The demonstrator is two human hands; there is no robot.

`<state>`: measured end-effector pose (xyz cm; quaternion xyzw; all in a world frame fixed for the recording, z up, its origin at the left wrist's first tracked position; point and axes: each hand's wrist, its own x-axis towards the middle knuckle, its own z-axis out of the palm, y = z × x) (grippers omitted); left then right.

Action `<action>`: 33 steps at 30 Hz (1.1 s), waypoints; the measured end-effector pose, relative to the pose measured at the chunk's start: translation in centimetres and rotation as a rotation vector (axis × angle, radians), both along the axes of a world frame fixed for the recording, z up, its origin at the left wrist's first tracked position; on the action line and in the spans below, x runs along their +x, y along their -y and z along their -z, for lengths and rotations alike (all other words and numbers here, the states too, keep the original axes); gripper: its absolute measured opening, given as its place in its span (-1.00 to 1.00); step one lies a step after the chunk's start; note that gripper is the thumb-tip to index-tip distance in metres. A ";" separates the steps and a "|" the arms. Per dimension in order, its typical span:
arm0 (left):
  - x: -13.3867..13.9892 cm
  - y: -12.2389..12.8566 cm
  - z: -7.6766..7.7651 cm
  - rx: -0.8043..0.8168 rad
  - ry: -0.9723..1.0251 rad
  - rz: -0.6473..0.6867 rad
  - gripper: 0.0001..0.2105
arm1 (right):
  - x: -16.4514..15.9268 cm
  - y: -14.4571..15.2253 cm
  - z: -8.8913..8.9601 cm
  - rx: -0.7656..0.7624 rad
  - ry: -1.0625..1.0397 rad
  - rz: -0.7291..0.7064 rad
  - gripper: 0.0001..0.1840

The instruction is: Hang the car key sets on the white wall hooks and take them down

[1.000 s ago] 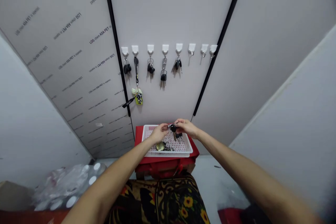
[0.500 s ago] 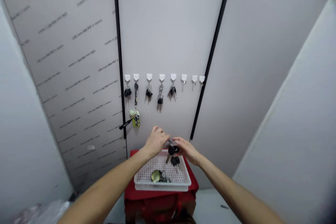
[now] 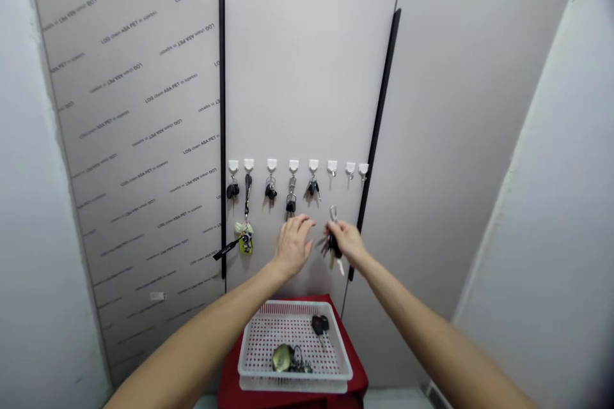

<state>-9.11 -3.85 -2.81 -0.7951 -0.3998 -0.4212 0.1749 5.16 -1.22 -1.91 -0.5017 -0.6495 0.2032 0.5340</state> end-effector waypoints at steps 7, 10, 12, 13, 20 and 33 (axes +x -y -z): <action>-0.3 -0.7 2.3 -0.238 0.018 0.059 -0.67 | 1.1 -4.2 -8.4 0.129 0.202 0.366 -0.74; -0.2 -0.8 2.5 -0.286 0.042 0.067 -0.68 | 0.7 -5.0 -9.0 0.056 0.369 0.417 -0.74; -0.1 -0.9 2.6 -0.302 0.066 0.075 -0.68 | 0.4 -5.3 -8.8 -0.004 0.441 0.439 -0.74; 0.0 -1.0 2.7 -0.308 0.079 0.080 -0.68 | 0.3 -5.5 -8.6 -0.027 0.467 0.451 -0.74; -0.4 -0.9 4.5 -0.486 0.175 0.067 -0.71 | 0.0 -5.7 -7.4 -0.077 0.569 0.458 -0.74; -3.7 2.2 15.0 -1.113 -0.222 -0.026 -0.68 | 0.1 0.4 5.0 0.000 0.563 0.133 -0.72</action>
